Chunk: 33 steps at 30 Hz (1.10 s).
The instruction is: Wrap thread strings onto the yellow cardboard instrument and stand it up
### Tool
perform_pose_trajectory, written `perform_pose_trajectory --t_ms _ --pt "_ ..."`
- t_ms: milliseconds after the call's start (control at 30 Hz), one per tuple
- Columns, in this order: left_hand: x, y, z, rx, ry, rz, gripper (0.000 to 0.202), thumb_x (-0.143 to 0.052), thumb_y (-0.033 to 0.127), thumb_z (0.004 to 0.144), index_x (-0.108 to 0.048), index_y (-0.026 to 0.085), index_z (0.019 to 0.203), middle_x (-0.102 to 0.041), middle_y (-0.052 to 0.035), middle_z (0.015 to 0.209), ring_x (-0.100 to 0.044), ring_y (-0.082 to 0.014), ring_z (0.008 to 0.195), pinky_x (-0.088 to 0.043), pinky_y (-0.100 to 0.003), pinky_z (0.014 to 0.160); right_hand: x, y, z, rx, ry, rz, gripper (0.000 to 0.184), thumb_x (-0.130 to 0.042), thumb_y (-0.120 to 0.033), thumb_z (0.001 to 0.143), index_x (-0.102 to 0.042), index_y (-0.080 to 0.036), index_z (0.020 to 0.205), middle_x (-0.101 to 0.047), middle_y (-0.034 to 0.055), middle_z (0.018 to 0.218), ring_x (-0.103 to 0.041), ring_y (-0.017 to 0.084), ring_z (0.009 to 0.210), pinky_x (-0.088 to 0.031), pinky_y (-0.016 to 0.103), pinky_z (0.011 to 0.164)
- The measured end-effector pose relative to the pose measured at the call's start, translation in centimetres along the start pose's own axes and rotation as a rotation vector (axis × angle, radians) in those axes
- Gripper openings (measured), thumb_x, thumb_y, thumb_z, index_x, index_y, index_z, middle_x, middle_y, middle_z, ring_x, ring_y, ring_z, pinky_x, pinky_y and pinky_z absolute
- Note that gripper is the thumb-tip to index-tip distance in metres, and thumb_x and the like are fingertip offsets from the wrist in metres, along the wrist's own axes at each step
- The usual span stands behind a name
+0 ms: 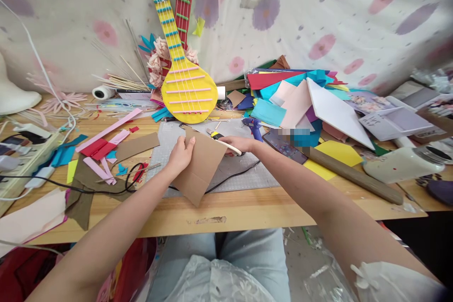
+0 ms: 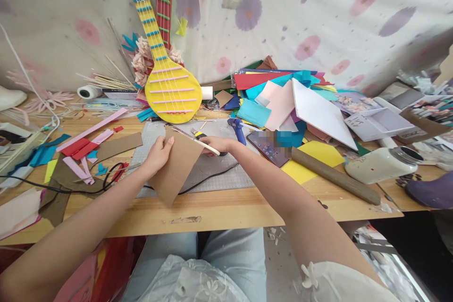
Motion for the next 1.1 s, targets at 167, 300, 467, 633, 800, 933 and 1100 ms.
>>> perform_pose_trajectory --t_ms 167,300,467,633,800,933,1100 --pt "-0.3 0.5 -0.1 -0.017 0.016 -0.066 0.03 -0.035 0.051 0.086 -0.039 0.023 0.079 -0.061 -0.0067 0.086 -0.06 -0.0235 0.084 -0.043 -0.034 0.068 -0.1 0.0 0.2 -0.047 0.021 0.042 0.017 -0.06 -0.024 0.069 -0.046 -0.019 0.077 -0.045 -0.008 0.054 -0.041 0.006 0.046 -0.034 0.017 0.041" --pt "-0.4 0.7 -0.2 0.013 0.04 -0.011 0.03 -0.036 0.051 0.086 -0.042 0.022 0.081 -0.06 -0.0079 0.085 -0.06 -0.0243 0.083 -0.042 -0.034 0.066 0.6 0.1 0.3 -0.06 0.087 -0.04 0.01 -0.055 -0.023 0.07 -0.046 -0.019 0.074 -0.046 -0.0073 0.05 -0.043 0.007 0.043 -0.033 0.017 0.039" --pt "-0.6 0.6 -0.1 0.023 0.033 -0.005 0.031 -0.035 0.052 0.086 -0.041 0.022 0.081 -0.06 -0.0086 0.085 -0.06 -0.0251 0.083 -0.042 -0.035 0.066 1.3 0.2 0.1 -0.101 0.132 -0.106 0.006 -0.053 -0.019 0.067 -0.048 -0.018 0.071 -0.046 -0.0075 0.049 -0.041 0.006 0.04 -0.031 0.017 0.038" --pt "-0.4 0.8 -0.1 0.012 0.032 -0.006 0.031 -0.035 0.052 0.086 -0.041 0.022 0.082 -0.061 -0.0092 0.088 -0.059 -0.0252 0.084 -0.042 -0.035 0.066 1.9 0.2 0.2 -0.099 0.175 -0.205 0.009 -0.052 -0.017 0.062 -0.052 -0.017 0.071 -0.051 -0.0071 0.051 -0.043 0.006 0.042 -0.031 0.017 0.04" --pt "-0.1 0.8 -0.2 0.005 0.03 0.013 0.029 -0.036 0.05 0.086 -0.039 0.023 0.081 -0.061 -0.0082 0.087 -0.06 -0.0252 0.086 -0.043 -0.035 0.068 2.1 0.1 0.2 -0.092 0.161 -0.176 0.01 -0.049 -0.015 0.059 -0.052 -0.016 0.068 -0.051 -0.0074 0.05 -0.046 0.007 0.044 -0.033 0.017 0.042" --pt "0.1 0.8 -0.2 -0.009 0.031 0.022 0.028 -0.036 0.05 0.087 -0.039 0.023 0.08 -0.061 -0.0072 0.086 -0.06 -0.0247 0.083 -0.043 -0.034 0.067 1.5 -0.3 0.1 -0.094 0.099 -0.067 0.014 -0.05 -0.015 0.059 -0.052 -0.017 0.073 -0.048 -0.0085 0.049 -0.045 0.007 0.044 -0.034 0.017 0.042" --pt "0.0 0.9 -0.4 -0.014 0.027 0.044 0.028 -0.035 0.05 0.087 -0.04 0.023 0.082 -0.061 -0.007 0.085 -0.06 -0.0244 0.081 -0.042 -0.034 0.065 1.5 -0.7 0.0 -0.115 0.108 -0.077 0.015 -0.052 -0.017 0.062 -0.055 -0.017 0.077 -0.051 -0.0068 0.053 -0.047 0.008 0.046 -0.036 0.018 0.043"
Point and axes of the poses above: each hand's wrist, its own z-axis towards the middle knuckle, its own x-axis out of the back of the hand, y = z × x, the point moved 6 cm from there along z, towards the middle knuckle
